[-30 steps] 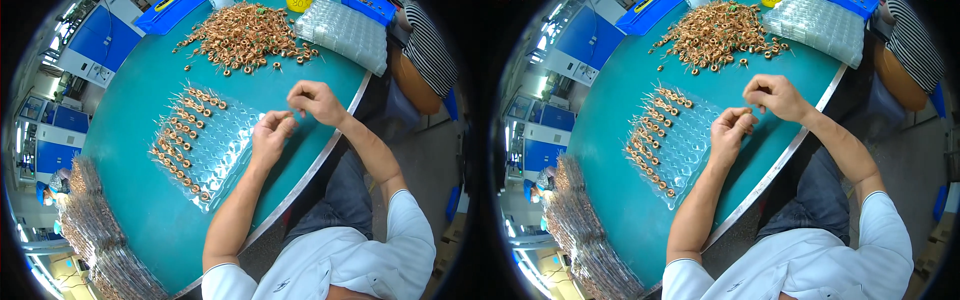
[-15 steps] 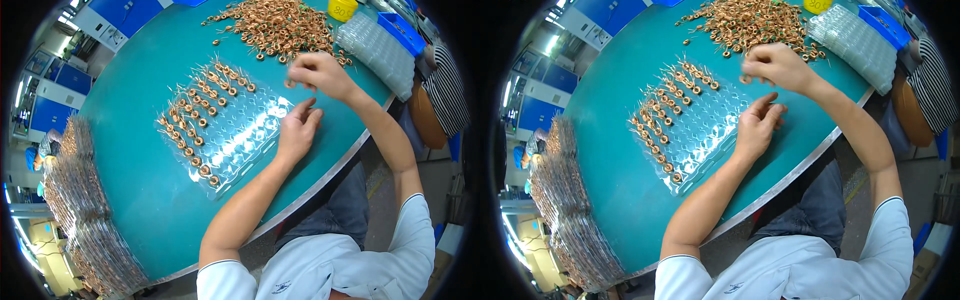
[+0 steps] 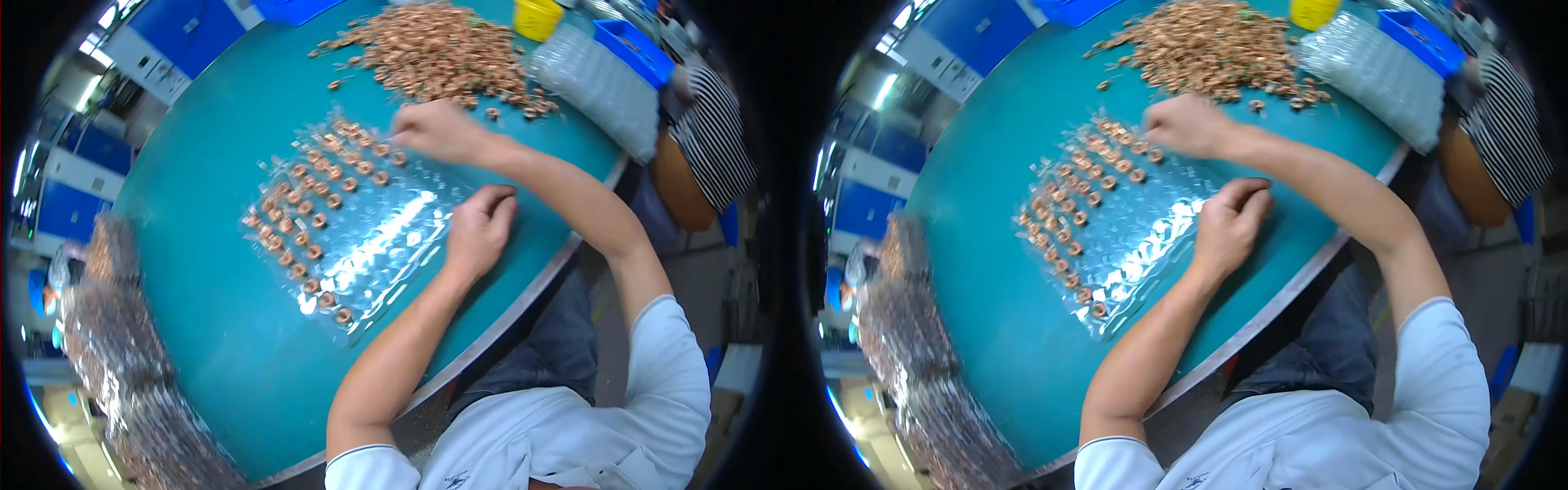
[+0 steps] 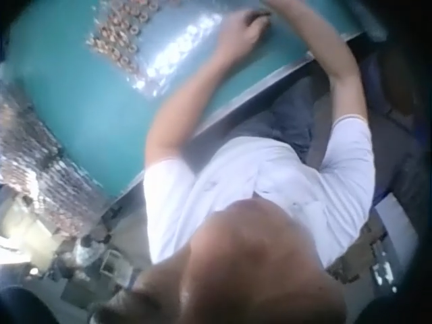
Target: Assembling small copper coils into a plastic tray on an electronics workshop bench.
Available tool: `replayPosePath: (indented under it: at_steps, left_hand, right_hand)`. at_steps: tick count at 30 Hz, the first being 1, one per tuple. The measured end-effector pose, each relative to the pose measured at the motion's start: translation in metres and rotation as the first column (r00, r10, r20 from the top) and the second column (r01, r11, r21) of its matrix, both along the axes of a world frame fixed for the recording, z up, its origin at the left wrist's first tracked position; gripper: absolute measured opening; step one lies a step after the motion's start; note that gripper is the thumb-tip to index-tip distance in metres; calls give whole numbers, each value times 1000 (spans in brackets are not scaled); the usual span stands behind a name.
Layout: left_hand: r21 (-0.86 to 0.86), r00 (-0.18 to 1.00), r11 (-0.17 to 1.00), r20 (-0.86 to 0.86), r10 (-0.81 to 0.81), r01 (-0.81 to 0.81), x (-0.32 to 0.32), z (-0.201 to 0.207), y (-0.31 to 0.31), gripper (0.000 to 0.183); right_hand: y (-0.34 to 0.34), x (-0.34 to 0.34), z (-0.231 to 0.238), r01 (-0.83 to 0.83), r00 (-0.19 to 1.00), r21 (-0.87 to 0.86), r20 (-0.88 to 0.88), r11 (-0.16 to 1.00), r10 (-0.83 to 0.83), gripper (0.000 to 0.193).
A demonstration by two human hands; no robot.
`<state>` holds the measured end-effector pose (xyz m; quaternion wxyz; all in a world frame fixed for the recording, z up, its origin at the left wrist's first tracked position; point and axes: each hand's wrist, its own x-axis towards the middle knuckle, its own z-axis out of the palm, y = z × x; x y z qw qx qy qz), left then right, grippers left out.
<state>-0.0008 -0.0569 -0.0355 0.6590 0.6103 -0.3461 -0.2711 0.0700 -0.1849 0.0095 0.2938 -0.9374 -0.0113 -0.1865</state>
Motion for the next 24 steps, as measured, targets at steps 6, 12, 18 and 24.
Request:
replayPosePath:
  at_steps: [6,12,18,24]
  left_hand:
    - [-206,981,978,182,71,-32,-19,6,-35,18]
    - [-143,996,990,83,30,-18,-6,-2,-6,12]
    - [-238,985,968,132,114,-81,-18,7,-35,30]
    - [-94,961,995,-276,-8,-19,-1,5,-8,39]
  right_hand:
    - [-192,-101,-32,311,950,-485,128,817,-285,34]
    - [-203,-79,-98,170,979,-309,-52,936,-195,32]
    - [-222,-131,-72,287,957,-501,186,816,-222,33]
    - [-44,-142,-2,81,997,485,-25,871,-79,26]
